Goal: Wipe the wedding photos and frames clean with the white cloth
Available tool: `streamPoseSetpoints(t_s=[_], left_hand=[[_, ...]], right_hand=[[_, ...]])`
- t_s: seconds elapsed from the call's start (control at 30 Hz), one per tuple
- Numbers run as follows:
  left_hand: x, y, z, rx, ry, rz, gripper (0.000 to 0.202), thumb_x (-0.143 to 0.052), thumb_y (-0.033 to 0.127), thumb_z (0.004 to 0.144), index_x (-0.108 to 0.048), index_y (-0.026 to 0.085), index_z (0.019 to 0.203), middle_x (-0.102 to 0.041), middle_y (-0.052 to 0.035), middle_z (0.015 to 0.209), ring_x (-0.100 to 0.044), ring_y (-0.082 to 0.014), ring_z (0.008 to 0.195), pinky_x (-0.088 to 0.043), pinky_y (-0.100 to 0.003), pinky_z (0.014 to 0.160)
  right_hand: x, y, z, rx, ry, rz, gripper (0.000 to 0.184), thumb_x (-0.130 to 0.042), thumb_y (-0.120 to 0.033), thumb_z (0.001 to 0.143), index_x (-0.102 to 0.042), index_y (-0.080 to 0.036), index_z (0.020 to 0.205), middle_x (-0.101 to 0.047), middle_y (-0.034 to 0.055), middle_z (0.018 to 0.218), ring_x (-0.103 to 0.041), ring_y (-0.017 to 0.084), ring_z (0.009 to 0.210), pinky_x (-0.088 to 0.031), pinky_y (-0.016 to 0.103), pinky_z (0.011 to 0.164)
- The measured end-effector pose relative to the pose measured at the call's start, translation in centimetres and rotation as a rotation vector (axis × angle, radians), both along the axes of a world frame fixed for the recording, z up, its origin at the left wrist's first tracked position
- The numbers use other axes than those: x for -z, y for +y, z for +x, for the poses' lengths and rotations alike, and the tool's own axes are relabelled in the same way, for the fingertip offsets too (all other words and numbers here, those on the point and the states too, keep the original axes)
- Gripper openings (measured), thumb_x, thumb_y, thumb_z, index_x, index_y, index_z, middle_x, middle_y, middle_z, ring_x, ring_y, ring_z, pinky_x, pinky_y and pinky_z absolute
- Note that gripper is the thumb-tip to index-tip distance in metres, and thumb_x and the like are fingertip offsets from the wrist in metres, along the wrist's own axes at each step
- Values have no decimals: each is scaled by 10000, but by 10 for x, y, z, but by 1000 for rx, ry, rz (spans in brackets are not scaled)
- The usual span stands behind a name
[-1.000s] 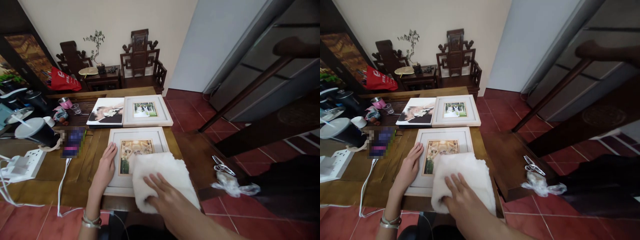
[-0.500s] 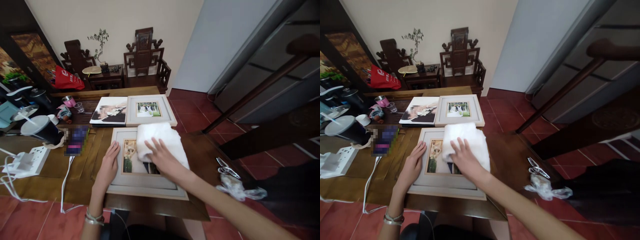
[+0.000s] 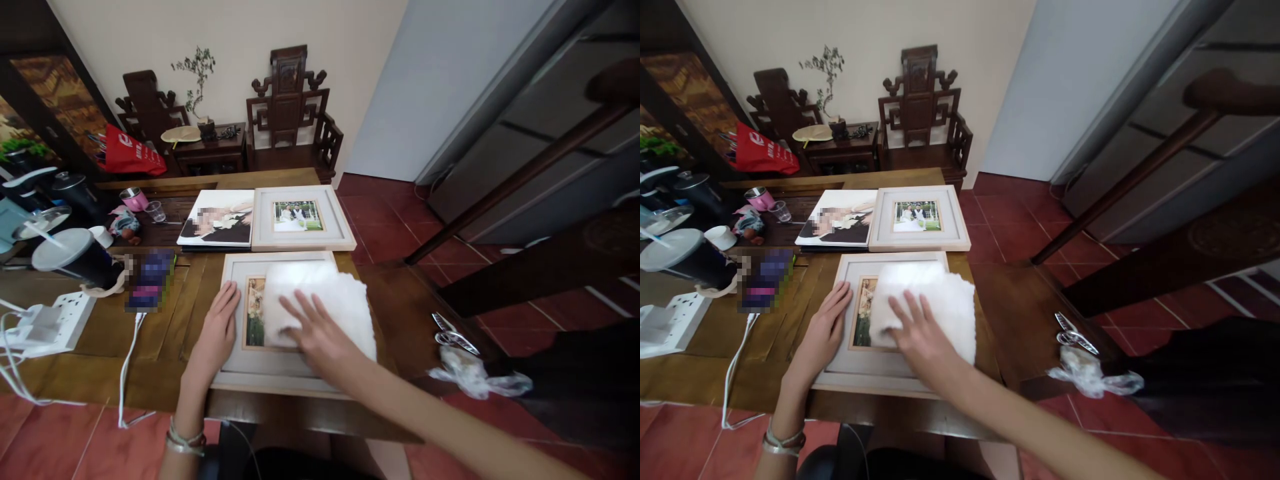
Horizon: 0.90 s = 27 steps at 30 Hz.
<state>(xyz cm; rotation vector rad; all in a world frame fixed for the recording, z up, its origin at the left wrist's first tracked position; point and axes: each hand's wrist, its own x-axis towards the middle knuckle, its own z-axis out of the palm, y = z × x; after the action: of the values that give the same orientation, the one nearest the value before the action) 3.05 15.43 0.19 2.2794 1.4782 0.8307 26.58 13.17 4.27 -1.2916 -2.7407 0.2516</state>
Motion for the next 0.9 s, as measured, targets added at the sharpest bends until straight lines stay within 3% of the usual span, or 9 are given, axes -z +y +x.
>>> streamPoseSetpoints(t_s=[0.13,0.23,0.3,0.47,0.57,0.63,0.73,0.9], left_hand=[[1,0,1,-28,-8,6,427,-374,185,950,-476,109,1357,-423,-164,1463,-325,-227,1401,-282,-461,1157],[2,-1,2,-37,-4,7,439,-380,208,958,-436,117,1384,-410,-167,1471,-320,-235,1403,-280,-483,1153],[2,-1,3,-34,-4,15,442,-367,206,963,-421,135,1395,-409,-160,1472,-318,-232,1404,-280,-489,1152],[2,-2,3,-33,-11,8,444,-354,191,962,-416,154,1401,-414,-148,1470,-309,-228,1408,-274,-495,1153],[1,-1,4,-33,-37,9,442,-354,180,958,-432,183,1393,-433,-127,1460,-311,-219,1407,-273,-491,1156],[1,-1,4,-34,-42,7,441,-349,174,956,-441,183,1388,-441,-126,1455,-314,-218,1406,-274,-488,1156],[1,-1,3,-24,-27,-11,445,-333,166,958,-433,159,1392,-429,-140,1462,-297,-221,1413,-270,-490,1156],[3,-1,1,-8,-34,-8,447,-339,156,954,-427,160,1393,-421,-140,1467,-289,-220,1416,-269,-491,1155]], right_hand=[[9,53,-3,48,-70,190,382,-499,8,795,-677,-130,1104,-352,193,1490,-238,437,1376,-225,667,1078],[6,59,-7,41,-83,180,394,-500,17,788,-673,-122,1113,-347,206,1488,-232,451,1373,-218,689,1064],[2,44,-8,22,-80,83,425,-535,8,773,-664,-144,1148,-352,209,1484,-230,455,1371,-216,698,1056],[-23,-25,-2,-128,-95,-238,401,-639,-88,730,-677,-163,1121,-347,198,1490,-214,470,1368,-232,688,1055],[-37,-53,-3,-200,-58,-297,362,-595,-89,766,-679,-187,1104,-351,164,1494,-251,435,1369,-273,649,1064],[-36,-56,-9,-202,-30,-313,345,-572,-85,786,-685,-199,1093,-351,145,1497,-253,427,1371,-280,649,1061],[-22,-38,-21,-179,0,-277,367,-587,-91,787,-670,-189,1130,-318,153,1512,-188,439,1385,-230,684,1061],[-1,33,-31,-70,-17,-44,475,-512,31,790,-619,-184,1200,-265,137,1541,-105,388,1417,-158,663,1095]])
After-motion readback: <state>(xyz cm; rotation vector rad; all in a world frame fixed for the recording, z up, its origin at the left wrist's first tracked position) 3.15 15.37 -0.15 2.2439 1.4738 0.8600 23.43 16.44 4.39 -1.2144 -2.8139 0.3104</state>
